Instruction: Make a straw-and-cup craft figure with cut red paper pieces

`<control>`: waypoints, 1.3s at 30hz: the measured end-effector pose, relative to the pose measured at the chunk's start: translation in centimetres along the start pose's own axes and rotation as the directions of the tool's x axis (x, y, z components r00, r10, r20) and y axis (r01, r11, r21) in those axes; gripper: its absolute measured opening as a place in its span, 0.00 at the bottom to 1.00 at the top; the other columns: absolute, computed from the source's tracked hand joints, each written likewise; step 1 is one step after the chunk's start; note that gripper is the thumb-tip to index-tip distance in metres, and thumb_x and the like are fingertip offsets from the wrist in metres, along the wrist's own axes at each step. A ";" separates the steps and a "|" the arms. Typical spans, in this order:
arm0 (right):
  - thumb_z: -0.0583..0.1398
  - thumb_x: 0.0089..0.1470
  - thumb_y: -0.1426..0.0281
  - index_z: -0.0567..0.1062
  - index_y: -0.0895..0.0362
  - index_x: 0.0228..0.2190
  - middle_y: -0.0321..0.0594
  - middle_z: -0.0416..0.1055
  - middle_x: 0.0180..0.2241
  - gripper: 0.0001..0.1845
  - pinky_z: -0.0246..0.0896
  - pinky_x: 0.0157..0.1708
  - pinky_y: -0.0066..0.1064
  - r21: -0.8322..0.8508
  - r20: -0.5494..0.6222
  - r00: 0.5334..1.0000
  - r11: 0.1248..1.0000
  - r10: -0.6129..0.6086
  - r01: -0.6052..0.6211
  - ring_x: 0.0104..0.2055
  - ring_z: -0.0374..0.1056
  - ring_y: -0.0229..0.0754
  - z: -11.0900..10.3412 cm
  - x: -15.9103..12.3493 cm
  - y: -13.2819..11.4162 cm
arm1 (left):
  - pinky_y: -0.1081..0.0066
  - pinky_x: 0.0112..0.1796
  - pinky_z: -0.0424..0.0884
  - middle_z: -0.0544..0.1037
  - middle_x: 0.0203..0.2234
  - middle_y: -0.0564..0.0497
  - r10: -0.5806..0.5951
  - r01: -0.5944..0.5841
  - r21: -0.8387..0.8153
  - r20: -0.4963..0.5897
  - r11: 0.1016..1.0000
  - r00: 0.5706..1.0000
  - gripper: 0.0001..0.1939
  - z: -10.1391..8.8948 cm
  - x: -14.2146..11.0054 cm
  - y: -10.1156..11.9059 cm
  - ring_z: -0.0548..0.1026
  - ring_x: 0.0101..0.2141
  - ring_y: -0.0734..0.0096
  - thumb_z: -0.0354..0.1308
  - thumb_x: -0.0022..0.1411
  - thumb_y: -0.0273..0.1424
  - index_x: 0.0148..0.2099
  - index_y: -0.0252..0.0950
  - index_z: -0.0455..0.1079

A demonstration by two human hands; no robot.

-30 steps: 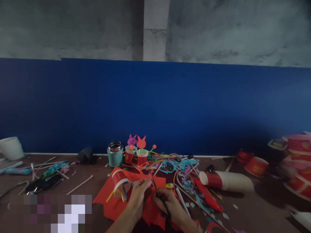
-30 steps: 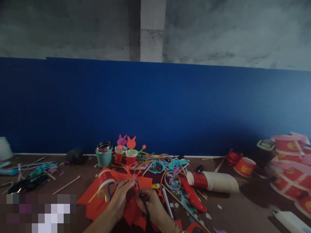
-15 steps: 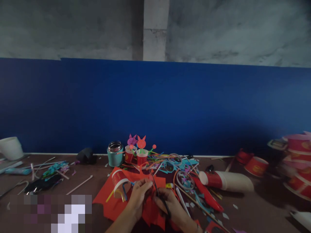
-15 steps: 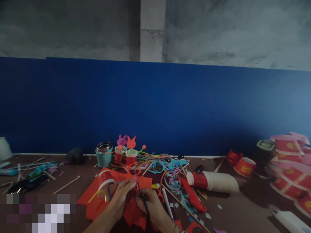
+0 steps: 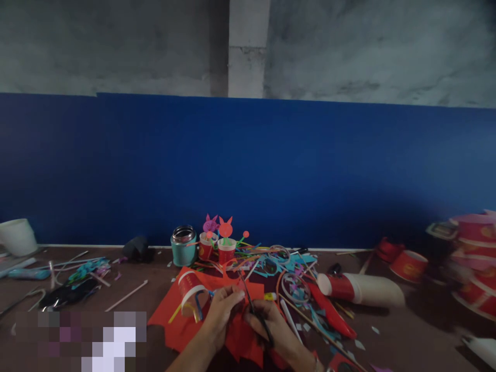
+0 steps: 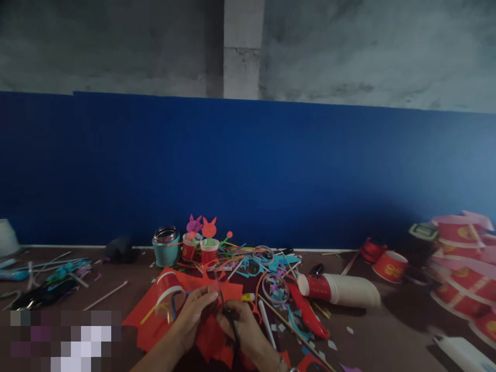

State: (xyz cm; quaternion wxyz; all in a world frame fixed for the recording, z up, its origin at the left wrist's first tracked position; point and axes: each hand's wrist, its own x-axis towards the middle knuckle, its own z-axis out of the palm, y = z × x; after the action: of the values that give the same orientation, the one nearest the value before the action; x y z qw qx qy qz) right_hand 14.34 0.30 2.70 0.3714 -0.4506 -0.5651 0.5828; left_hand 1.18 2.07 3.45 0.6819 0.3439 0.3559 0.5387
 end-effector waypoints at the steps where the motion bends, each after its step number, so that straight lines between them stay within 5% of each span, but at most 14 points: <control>1: 0.62 0.40 0.56 0.67 0.60 0.23 0.26 0.57 0.12 0.19 0.48 0.09 0.19 -0.004 0.002 1.000 1.000 -0.005 0.005 0.10 0.53 0.28 0.0 0.0 0.0 | 0.77 0.19 0.50 0.61 0.11 0.59 0.003 -0.003 0.002 0.006 1.000 1.000 0.13 0.0 0.0 0.0 0.55 0.15 0.83 0.63 0.41 0.30 0.17 0.33 0.61; 15: 0.63 0.39 0.61 0.67 0.59 0.20 0.26 0.54 0.12 0.15 0.44 0.11 0.19 0.018 -0.039 0.999 1.000 -0.002 0.003 0.11 0.49 0.26 0.3 -0.1 -0.6 | 0.77 0.22 0.54 0.65 0.14 0.58 0.127 -0.120 0.109 -0.054 0.987 0.990 0.12 -0.2 0.1 -0.4 0.59 0.18 0.81 0.63 0.45 0.33 0.20 0.33 0.64; 39: 0.60 0.42 0.58 0.66 0.59 0.24 0.24 0.57 0.10 0.16 0.43 0.08 0.17 -0.056 0.076 0.996 0.997 0.055 -0.051 0.09 0.50 0.27 -1.1 0.0 0.7 | 0.75 0.21 0.50 0.65 0.12 0.57 -0.032 0.021 0.164 0.064 0.986 0.997 0.10 -1.1 0.3 1.4 0.57 0.16 0.81 0.63 0.40 0.31 0.19 0.33 0.64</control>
State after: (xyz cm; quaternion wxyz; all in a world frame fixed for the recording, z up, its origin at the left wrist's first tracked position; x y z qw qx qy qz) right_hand 15.46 0.61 2.03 0.3215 -0.4524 -0.5825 0.5939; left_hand -0.38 2.73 4.04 0.6701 0.4114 0.3804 0.4867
